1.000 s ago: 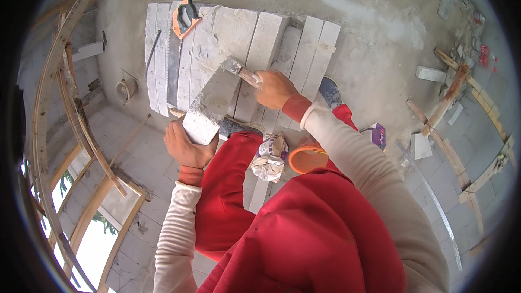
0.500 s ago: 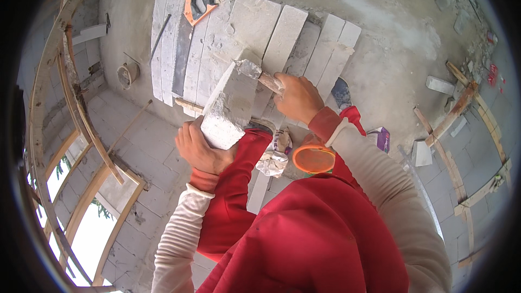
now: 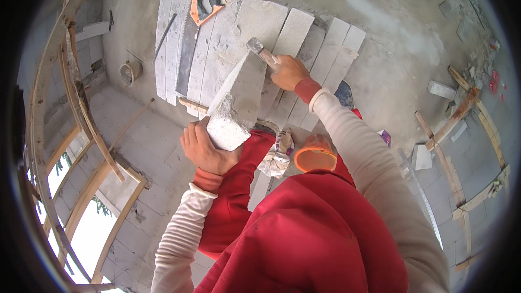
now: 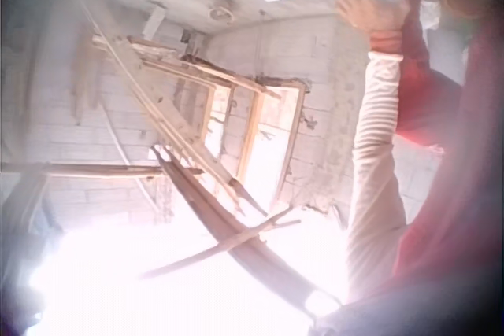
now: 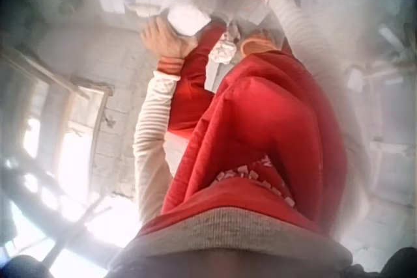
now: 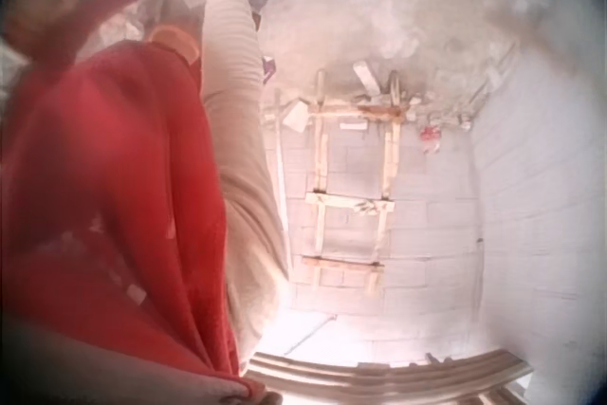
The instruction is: The person shapes a block using a small axe, lifts the block to place it on top of a wall, and then sweeps the concrete floor with a broom.
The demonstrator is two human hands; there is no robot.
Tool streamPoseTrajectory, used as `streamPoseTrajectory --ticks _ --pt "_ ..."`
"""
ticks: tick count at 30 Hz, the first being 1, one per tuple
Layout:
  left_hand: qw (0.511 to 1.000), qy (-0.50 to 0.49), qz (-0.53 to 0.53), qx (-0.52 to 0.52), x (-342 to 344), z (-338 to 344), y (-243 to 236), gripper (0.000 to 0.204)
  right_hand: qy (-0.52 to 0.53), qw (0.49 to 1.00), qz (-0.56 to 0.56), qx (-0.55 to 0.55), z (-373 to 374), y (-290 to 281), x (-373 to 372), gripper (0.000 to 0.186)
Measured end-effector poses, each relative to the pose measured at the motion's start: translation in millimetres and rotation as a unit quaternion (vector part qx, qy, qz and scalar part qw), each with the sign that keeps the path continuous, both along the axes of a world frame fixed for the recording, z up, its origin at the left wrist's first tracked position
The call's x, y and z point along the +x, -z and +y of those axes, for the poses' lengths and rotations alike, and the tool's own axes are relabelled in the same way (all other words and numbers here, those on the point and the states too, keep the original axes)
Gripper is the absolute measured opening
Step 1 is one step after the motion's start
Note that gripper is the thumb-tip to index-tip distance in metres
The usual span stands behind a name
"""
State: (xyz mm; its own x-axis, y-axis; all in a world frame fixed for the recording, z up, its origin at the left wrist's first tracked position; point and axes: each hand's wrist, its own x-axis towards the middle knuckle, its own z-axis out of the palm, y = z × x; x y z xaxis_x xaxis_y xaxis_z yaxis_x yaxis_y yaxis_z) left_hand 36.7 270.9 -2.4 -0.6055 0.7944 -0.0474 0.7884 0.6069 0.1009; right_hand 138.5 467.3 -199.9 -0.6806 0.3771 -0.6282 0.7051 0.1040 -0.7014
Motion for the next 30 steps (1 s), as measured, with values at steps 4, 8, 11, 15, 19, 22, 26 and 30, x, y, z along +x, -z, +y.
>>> streamPoseTrajectory --ticks 4,8,11,15,19,22,26,30 --pt "1.0 -0.012 0.003 -0.007 0.4 -7.2 -1.6 0.078 0.002 0.998 0.037 -0.05 -3.1 -44.5 19.2 0.035" --pt "1.0 -0.011 -0.009 -0.023 1.4 -3.1 -2.8 0.078 -0.006 0.999 0.001 -0.042 6.1 -11.7 1.7 0.04" --pt "1.0 -0.001 -0.006 0.004 -1.4 -0.4 -1.2 0.078 -0.03 0.999 -0.015 -0.036 10.0 -1.4 -6.5 0.042" --pt "1.0 -0.017 -0.001 -0.007 -2.3 -7.8 -3.2 0.076 0.036 0.998 0.056 -0.024 -13.5 -38.1 21.2 0.029" --pt "1.0 -0.007 -0.002 0.0 -2.7 3.6 -2.3 0.073 -0.014 0.999 -0.039 -0.024 -6.5 18.7 0.6 0.042" --pt "1.0 -0.014 -0.015 -0.008 -6.7 4.0 -3.9 0.07 -0.016 0.991 -0.075 -0.113 9.5 14.5 3.8 0.042" --pt "1.0 -0.008 -0.028 0.01 -29.1 -3.0 -4.3 0.068 0.013 0.996 0.065 -0.054 -13.1 -39.8 56.7 0.039" --pt "0.999 0.007 -0.033 -0.006 -36.0 5.2 -6.1 0.069 0.028 0.998 0.013 -0.048 -19.8 -15.3 37.1 0.039"
